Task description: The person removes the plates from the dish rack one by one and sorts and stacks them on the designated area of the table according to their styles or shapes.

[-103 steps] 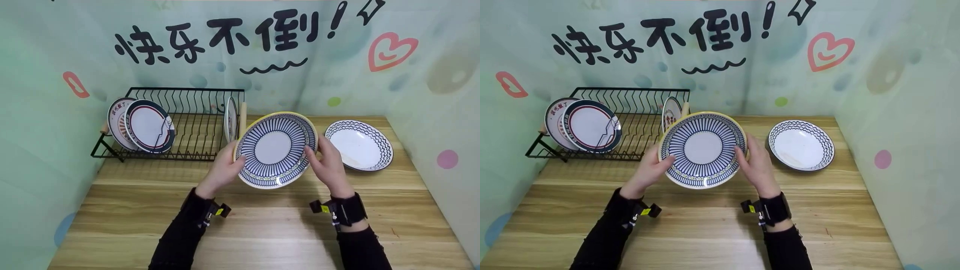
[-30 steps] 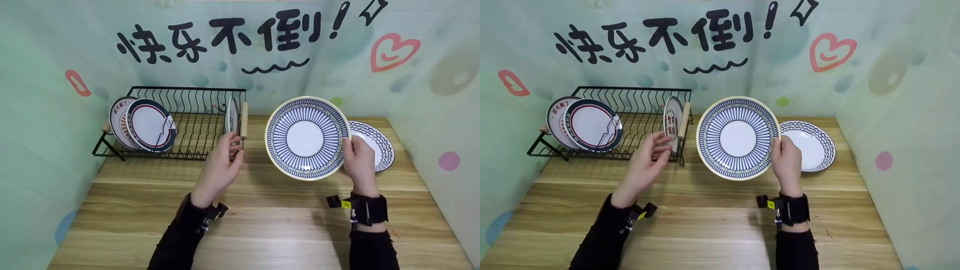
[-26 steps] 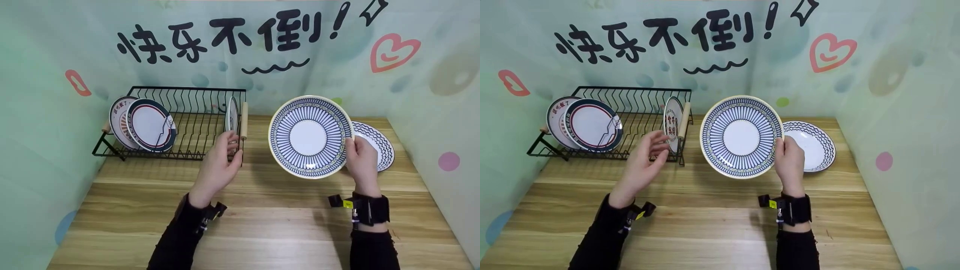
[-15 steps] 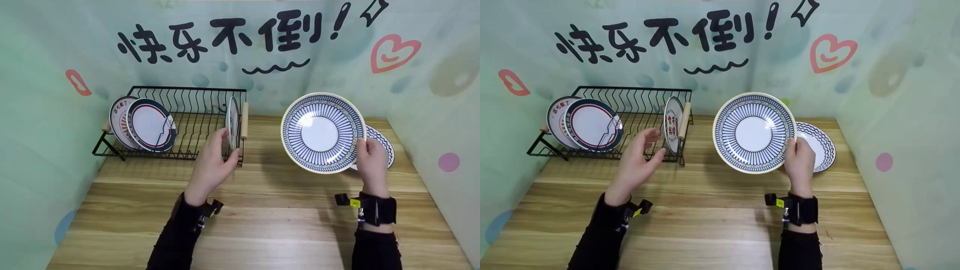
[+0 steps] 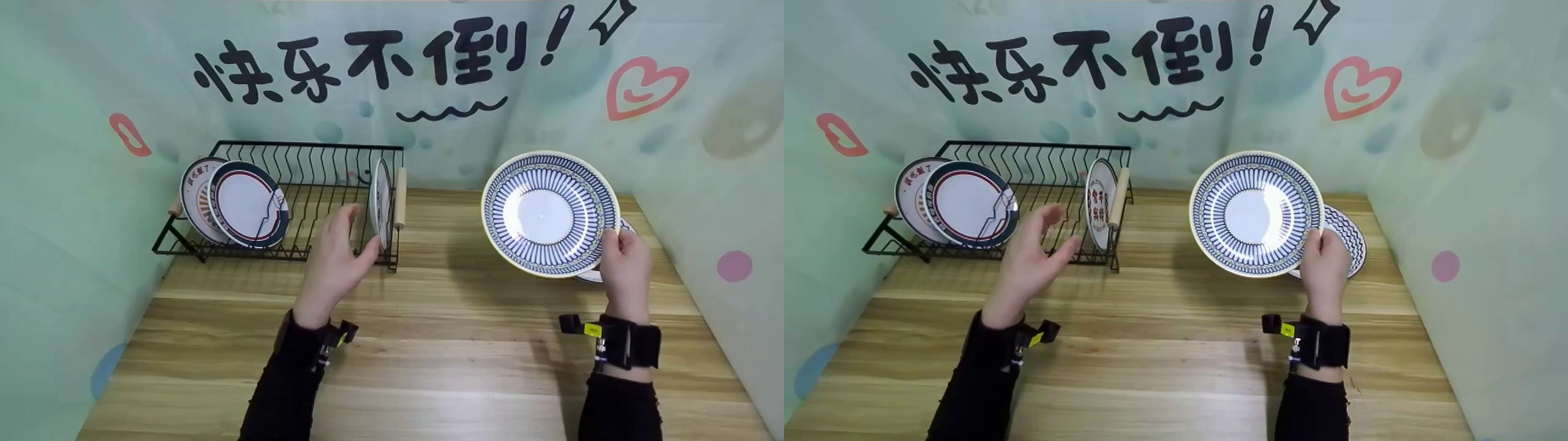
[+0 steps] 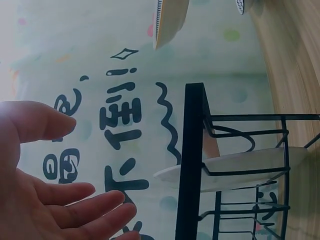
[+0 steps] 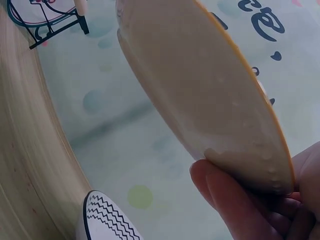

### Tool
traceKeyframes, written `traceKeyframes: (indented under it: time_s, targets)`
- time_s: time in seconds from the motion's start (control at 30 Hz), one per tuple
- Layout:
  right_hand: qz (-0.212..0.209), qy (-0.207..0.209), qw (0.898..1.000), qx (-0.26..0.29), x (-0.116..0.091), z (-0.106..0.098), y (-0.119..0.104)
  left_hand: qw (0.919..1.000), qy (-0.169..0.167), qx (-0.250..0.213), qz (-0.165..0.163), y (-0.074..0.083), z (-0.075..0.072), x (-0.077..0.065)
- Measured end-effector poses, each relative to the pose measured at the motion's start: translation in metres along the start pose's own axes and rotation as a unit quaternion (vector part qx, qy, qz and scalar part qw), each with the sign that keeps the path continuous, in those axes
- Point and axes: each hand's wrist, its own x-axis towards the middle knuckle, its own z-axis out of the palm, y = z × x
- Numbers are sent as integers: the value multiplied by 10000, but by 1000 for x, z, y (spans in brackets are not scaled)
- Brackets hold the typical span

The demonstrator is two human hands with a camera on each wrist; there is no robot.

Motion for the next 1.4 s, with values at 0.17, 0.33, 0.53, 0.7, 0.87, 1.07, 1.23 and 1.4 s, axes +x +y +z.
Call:
traceKeyframes:
  time_s: [0.17, 0.33, 0.53, 0.7, 0.87, 1.07, 1.23, 1.4]
  targets:
    - [276, 4, 9995, 122, 3, -5, 5, 9999, 21, -1, -151, -5, -2, 2]
    - [567, 74, 9983, 127, 7, -10, 12, 9997, 33, 21, -251, -9, -4, 3]
    - [1047, 25, 9938, 368, 10, -17, 17, 9994, 60, 76, -336, -14, -5, 5]
    - [1331, 47, 9890, 641, 13, -22, 23, 9985, 32, 192, -517, -17, -7, 6]
    - [1442, 88, 9871, 690, 14, -25, 31, 9988, 98, 184, -450, -21, -8, 6]
    - [1676, 57, 9841, 579, 16, -29, 39, 9982, 4, 165, -576, -24, -7, 7]
    - [1704, 124, 9850, 257, 18, -30, 48, 9965, -136, 101, -817, -29, -8, 10]
    - [1704, 115, 9852, -116, 20, -29, 54, 9953, -197, 78, -945, -34, -7, 12]
